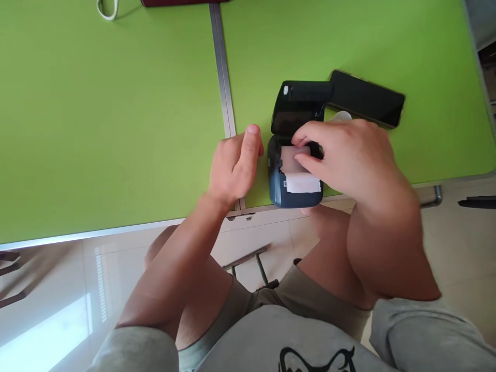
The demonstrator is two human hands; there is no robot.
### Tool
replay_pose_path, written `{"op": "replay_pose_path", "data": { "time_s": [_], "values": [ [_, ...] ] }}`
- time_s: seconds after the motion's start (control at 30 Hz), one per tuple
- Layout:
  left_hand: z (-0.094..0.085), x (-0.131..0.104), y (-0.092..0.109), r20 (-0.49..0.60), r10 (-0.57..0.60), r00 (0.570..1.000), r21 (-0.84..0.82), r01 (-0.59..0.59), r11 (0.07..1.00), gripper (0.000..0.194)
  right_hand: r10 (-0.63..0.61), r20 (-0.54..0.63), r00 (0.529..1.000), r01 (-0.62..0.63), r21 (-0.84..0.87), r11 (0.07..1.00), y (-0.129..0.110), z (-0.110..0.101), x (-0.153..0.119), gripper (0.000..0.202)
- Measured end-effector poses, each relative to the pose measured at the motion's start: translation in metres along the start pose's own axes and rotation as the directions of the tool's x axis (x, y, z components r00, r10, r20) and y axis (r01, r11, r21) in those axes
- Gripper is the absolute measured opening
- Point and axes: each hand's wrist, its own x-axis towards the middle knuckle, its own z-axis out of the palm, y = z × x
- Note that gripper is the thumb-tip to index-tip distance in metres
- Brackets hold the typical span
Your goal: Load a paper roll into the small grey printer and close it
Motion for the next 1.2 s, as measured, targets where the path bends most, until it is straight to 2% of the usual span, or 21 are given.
{"op": "replay_pose_path", "data": {
  "time_s": [0.17, 0.3, 0.47, 0.53, 0.57, 0.6, 0.63, 0.67, 0.7, 0.73, 0.77, 0.8, 0.83, 0.87, 0.9, 0.93, 0.97, 1.0, 1.1, 1.13, 1.2],
  "values": [
    [-0.002, -0.007, -0.001, 0.107, 0.080, 0.991, 0.088, -0.089, 0.992, 0.065, -0.013, 0.125, 0.992, 0.017, -0.031, 0.999, -0.002, -0.007, 0.000, 0.013],
    [-0.003, -0.005, -0.004, 0.138, 0.060, 0.989, 0.153, -0.081, 0.985, 0.064, 0.022, 0.212, 0.977, -0.012, -0.049, 0.999, 0.000, -0.006, 0.007, 0.016],
    [-0.003, -0.004, -0.003, 0.153, 0.041, 0.987, 0.155, -0.065, 0.986, 0.061, 0.023, 0.229, 0.973, -0.015, -0.037, 0.999, -0.005, -0.014, 0.012, 0.024],
    [-0.003, -0.005, -0.003, 0.152, 0.045, 0.987, 0.140, -0.067, 0.988, 0.058, 0.023, 0.195, 0.980, -0.033, 0.049, 0.998, -0.005, -0.022, 0.008, 0.027],
    [-0.003, -0.005, -0.003, 0.147, 0.049, 0.988, 0.125, -0.068, 0.990, 0.057, 0.012, 0.118, 0.993, -0.029, 0.149, 0.988, -0.002, -0.026, 0.005, 0.028],
    [-0.003, -0.005, -0.003, 0.136, 0.055, 0.989, 0.102, -0.070, 0.992, 0.056, 0.010, -0.018, 1.000, -0.005, 0.287, 0.958, 0.003, -0.028, 0.002, 0.029],
    [-0.003, -0.005, -0.004, 0.125, 0.061, 0.990, 0.076, -0.071, 0.995, 0.055, 0.045, -0.187, 0.981, 0.043, 0.443, 0.895, 0.010, -0.029, -0.001, 0.029],
    [-0.003, -0.004, -0.004, 0.116, 0.067, 0.991, 0.050, -0.073, 0.996, 0.054, 0.108, -0.357, 0.928, 0.133, 0.587, 0.798, 0.019, -0.027, -0.005, 0.032],
    [-0.004, -0.004, -0.004, 0.112, 0.073, 0.991, 0.029, -0.076, 0.997, 0.054, 0.229, -0.484, 0.845, 0.214, 0.698, 0.684, 0.030, -0.024, -0.008, 0.039],
    [-0.004, -0.004, -0.005, 0.115, 0.078, 0.990, 0.020, -0.080, 0.997, 0.054, 0.345, -0.446, 0.826, 0.182, 0.789, 0.586, 0.043, -0.018, -0.011, 0.042],
    [-0.004, -0.003, -0.006, 0.119, 0.082, 0.989, 0.021, -0.085, 0.996, 0.054, 0.400, -0.379, 0.835, 0.143, 0.850, 0.507, 0.056, -0.011, -0.013, 0.048],
    [-0.005, -0.003, -0.006, 0.127, 0.086, 0.988, 0.032, -0.091, 0.995, 0.054, 0.483, -0.342, 0.806, 0.118, 0.892, 0.436, 0.068, -0.002, -0.014, 0.052],
    [-0.005, -0.003, -0.007, 0.132, 0.090, 0.987, 0.048, -0.097, 0.994, 0.054, 0.601, -0.277, 0.749, 0.055, 0.931, 0.360, 0.078, 0.007, -0.015, 0.049],
    [-0.005, -0.002, -0.008, 0.134, 0.093, 0.987, 0.064, -0.103, 0.993, 0.054, 0.716, -0.206, 0.666, -0.007, 0.959, 0.282, 0.086, 0.017, -0.015, 0.042],
    [-0.006, -0.002, -0.009, 0.137, 0.095, 0.986, 0.080, -0.107, 0.991, 0.054, 0.757, -0.205, 0.621, -0.017, 0.961, 0.274, 0.092, 0.026, -0.016, 0.034],
    [-0.006, -0.002, -0.009, 0.139, 0.098, 0.985, 0.095, -0.111, 0.989, 0.054, 0.776, -0.211, 0.595, -0.033, 0.958, 0.286, 0.095, 0.033, -0.017, 0.029],
    [-0.006, -0.002, -0.009, 0.142, 0.099, 0.985, 0.109, -0.114, 0.987, 0.054, 0.770, -0.243, 0.589, -0.055, 0.939, 0.339, 0.097, 0.039, -0.018, 0.027],
    [-0.006, -0.002, -0.009, 0.143, 0.099, 0.985, 0.121, -0.117, 0.986, 0.055, 0.739, -0.295, 0.606, -0.081, 0.901, 0.427, 0.097, 0.043, -0.020, 0.027],
    [-0.005, -0.002, -0.007, 0.140, 0.090, 0.986, 0.133, -0.109, 0.985, 0.058, 0.548, -0.439, 0.712, -0.193, 0.628, 0.754, 0.099, 0.046, -0.028, 0.021],
    [-0.005, -0.003, -0.007, 0.137, 0.083, 0.987, 0.133, -0.102, 0.986, 0.059, 0.474, -0.465, 0.748, -0.209, 0.512, 0.833, 0.101, 0.046, -0.029, 0.020],
    [-0.004, -0.002, -0.007, 0.135, 0.070, 0.988, 0.139, -0.089, 0.986, 0.062, 0.361, -0.486, 0.796, -0.215, 0.330, 0.919, 0.106, 0.046, -0.031, 0.023]
  ]
}}
